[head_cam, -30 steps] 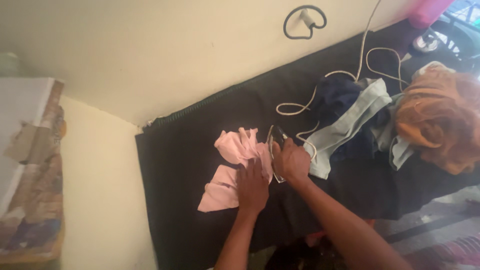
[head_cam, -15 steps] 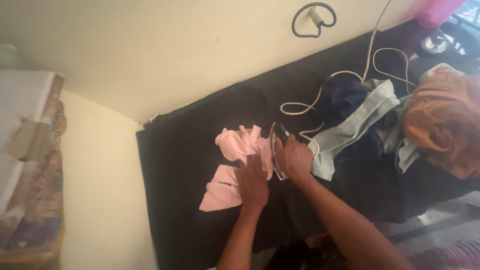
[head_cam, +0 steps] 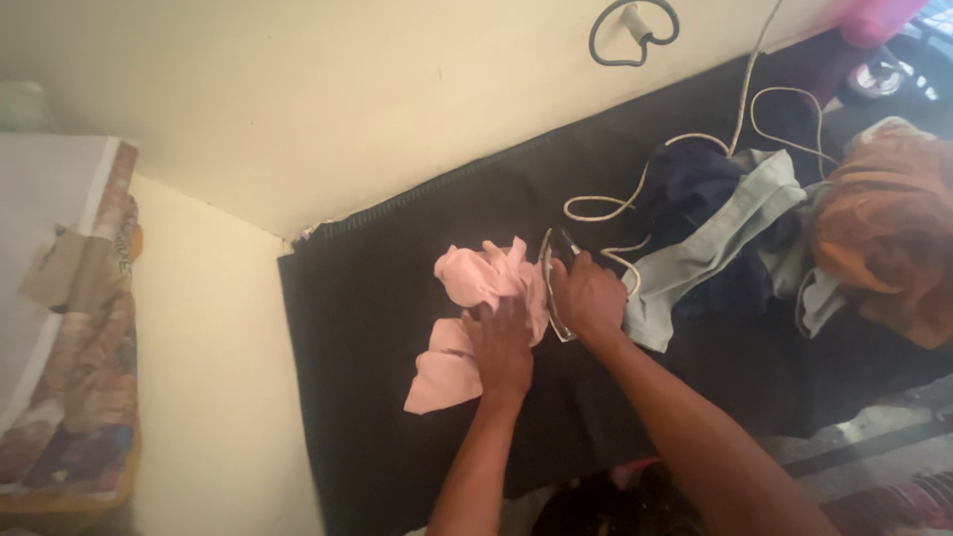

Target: The person irons a pink t-shirt on a dark ironing board, smoothing the fabric with one hand while moving the iron with the other. After finishing the pink shirt, they pick up an orange patterned cloth and begin ironing it.

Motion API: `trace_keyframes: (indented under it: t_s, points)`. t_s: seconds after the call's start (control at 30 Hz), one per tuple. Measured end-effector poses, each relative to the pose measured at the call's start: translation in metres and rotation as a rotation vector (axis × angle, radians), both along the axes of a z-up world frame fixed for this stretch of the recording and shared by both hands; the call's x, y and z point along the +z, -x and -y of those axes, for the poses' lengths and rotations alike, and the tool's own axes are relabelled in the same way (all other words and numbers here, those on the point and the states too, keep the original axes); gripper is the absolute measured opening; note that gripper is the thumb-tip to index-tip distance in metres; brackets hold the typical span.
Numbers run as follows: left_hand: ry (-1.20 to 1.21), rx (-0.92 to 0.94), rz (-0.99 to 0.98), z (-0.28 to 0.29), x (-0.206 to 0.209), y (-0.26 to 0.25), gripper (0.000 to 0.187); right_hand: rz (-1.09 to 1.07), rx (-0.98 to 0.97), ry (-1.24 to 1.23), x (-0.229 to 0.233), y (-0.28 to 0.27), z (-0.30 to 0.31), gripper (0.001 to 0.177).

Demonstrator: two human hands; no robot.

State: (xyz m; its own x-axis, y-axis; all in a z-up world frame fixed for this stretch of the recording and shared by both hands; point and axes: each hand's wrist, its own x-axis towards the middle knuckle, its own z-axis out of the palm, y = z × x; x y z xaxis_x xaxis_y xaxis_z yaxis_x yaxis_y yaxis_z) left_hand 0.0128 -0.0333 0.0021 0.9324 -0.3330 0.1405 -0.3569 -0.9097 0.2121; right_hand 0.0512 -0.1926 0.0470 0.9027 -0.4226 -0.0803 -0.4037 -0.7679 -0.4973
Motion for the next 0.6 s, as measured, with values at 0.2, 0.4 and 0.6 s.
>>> trace_keyframes:
  t_s: [0.2, 0.4, 0.6]
  points:
    - [-0.002, 0.039, 0.07, 0.0, -0.009, -0.004, 0.054, -0.011, 0.013, 0.014, 0.004, -0.001, 0.0, 0.051]
    - [0.005, -0.002, 0.069, -0.002, -0.008, -0.013, 0.057, -0.029, -0.003, -0.004, 0.003, -0.008, 0.001, 0.049]
    - [0.0, -0.014, -0.208, 0.0, 0.005, -0.03, 0.054, -0.007, -0.009, 0.031, 0.0, -0.03, 0.0, 0.05]
